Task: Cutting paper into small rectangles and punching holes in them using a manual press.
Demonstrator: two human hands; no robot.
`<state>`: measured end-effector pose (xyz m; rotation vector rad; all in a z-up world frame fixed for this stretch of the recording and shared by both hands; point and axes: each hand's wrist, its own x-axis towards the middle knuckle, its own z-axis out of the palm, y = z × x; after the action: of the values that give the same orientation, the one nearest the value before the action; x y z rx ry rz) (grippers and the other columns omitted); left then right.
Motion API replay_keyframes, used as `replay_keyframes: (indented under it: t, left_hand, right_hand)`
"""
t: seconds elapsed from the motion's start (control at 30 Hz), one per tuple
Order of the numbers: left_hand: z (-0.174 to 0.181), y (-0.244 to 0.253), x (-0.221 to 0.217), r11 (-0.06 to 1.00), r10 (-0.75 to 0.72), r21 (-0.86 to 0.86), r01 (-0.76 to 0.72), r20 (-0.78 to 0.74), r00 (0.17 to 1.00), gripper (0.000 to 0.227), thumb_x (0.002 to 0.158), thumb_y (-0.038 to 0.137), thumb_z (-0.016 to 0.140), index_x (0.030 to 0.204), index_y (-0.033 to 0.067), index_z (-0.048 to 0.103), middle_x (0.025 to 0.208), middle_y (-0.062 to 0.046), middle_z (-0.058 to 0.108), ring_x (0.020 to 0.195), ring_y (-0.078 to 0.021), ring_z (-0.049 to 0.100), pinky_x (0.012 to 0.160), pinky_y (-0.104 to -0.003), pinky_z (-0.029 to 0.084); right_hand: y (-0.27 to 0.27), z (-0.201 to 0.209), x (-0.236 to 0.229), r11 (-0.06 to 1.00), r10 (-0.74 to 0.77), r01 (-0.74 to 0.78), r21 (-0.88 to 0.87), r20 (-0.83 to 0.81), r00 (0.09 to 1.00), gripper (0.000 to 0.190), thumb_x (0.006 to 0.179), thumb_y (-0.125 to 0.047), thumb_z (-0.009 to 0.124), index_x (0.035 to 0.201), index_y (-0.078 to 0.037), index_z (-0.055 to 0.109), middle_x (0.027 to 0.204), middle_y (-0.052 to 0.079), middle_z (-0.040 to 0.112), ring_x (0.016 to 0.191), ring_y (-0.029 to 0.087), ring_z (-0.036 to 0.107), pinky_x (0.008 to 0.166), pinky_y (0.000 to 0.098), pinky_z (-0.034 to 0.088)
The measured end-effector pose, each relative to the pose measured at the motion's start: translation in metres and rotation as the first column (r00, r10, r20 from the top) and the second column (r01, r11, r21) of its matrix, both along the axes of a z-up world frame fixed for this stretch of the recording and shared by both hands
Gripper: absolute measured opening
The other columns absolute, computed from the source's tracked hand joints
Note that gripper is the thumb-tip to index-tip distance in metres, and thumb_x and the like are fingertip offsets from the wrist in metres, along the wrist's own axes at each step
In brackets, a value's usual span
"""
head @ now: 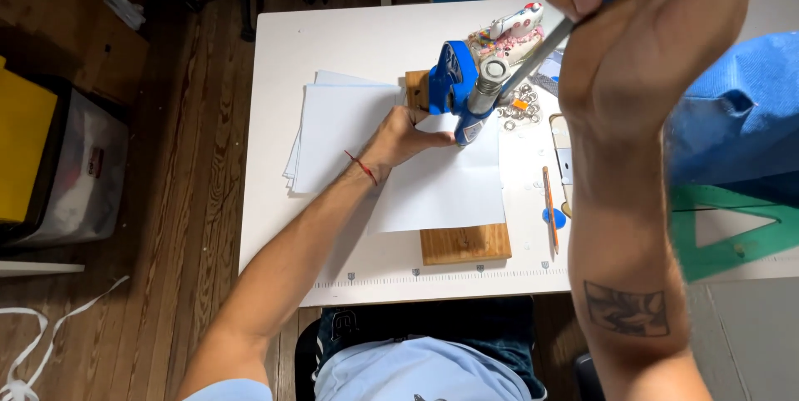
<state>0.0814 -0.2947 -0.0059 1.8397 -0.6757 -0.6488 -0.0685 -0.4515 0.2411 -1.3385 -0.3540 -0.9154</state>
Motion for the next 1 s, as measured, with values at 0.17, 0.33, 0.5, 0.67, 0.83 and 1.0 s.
replay_keyframes:
  t: [0.17,0.33,0.5,0.67,0.83,1.0]
  left_hand:
    - [0.012,0.002,-0.005,0.999,0.029,0.043,-0.027,-0.058,0.998,0.042,0.083,0.036,0.099,0.122,0.0237,0.095,0.090,0.014,0.058,0.088,-0.0083,0.046,0.077,-0.024,0.033]
    - [0.022,0.004,-0.013,0.996,0.060,0.064,-0.054,-0.098,0.993,0.042,0.083,0.035,0.098,0.124,0.0241,0.096,0.092,0.014,0.060,0.089,-0.0080,0.047,0.078,-0.024,0.033]
    - [0.015,0.002,-0.010,0.999,0.038,0.009,-0.037,-0.082,0.996,0.046,0.085,0.030,0.097,0.130,0.0233,0.095,0.106,0.018,0.073,0.102,-0.0035,0.059,0.085,-0.023,0.041]
    - [0.003,0.000,-0.005,0.998,0.053,0.032,-0.051,-0.079,0.995,0.026,0.085,0.032,0.100,0.107,0.0238,0.089,0.088,0.016,0.055,0.086,-0.0055,0.044,0.075,-0.026,0.031]
    - [-0.019,-0.003,0.002,0.999,0.025,-0.035,-0.027,-0.055,0.998,0.038,0.085,0.034,0.099,0.122,0.0237,0.095,0.101,0.019,0.066,0.096,-0.0022,0.056,0.081,-0.024,0.043]
    - [-0.066,-0.016,0.013,0.982,0.069,-0.183,-0.049,0.103,0.992,0.031,0.092,0.045,0.099,0.111,0.0205,0.096,0.105,0.027,0.067,0.097,0.0045,0.057,0.080,-0.018,0.043]
  right_hand:
    - [0.006,-0.016,-0.018,0.964,-0.076,0.120,-0.239,0.185,0.980,0.023,0.140,-0.041,0.036,0.147,-0.022,0.047,0.113,0.018,0.040,0.085,0.029,0.033,0.083,0.0449,0.033]
    - [0.019,-0.003,-0.029,0.987,-0.097,0.100,-0.129,0.029,0.995,0.046,0.126,-0.060,0.036,0.121,-0.015,0.047,0.104,0.007,0.047,0.080,0.022,0.034,0.082,0.0412,0.035]
    - [0.029,-0.012,-0.038,0.977,-0.058,0.104,-0.186,0.234,0.970,0.057,0.127,-0.075,0.049,0.127,-0.019,0.043,0.087,0.005,0.038,0.067,0.018,0.029,0.065,0.0376,0.029]
    - [0.045,-0.055,-0.075,0.998,-0.051,0.055,-0.003,0.288,0.956,0.053,0.123,-0.065,0.057,0.097,-0.019,0.049,0.076,-0.004,0.041,0.062,0.013,0.035,0.065,0.0374,0.034]
    - [0.059,-0.084,-0.102,0.985,-0.091,0.142,-0.101,0.393,0.915,0.043,0.123,-0.047,0.039,0.094,-0.016,0.051,0.068,0.002,0.043,0.063,0.017,0.031,0.069,0.0421,0.031]
    - [0.062,-0.091,-0.095,0.977,-0.134,0.195,-0.090,0.455,0.880,0.050,0.129,-0.055,0.046,0.095,-0.019,0.046,0.066,-0.002,0.035,0.059,0.013,0.027,0.066,0.0391,0.032]
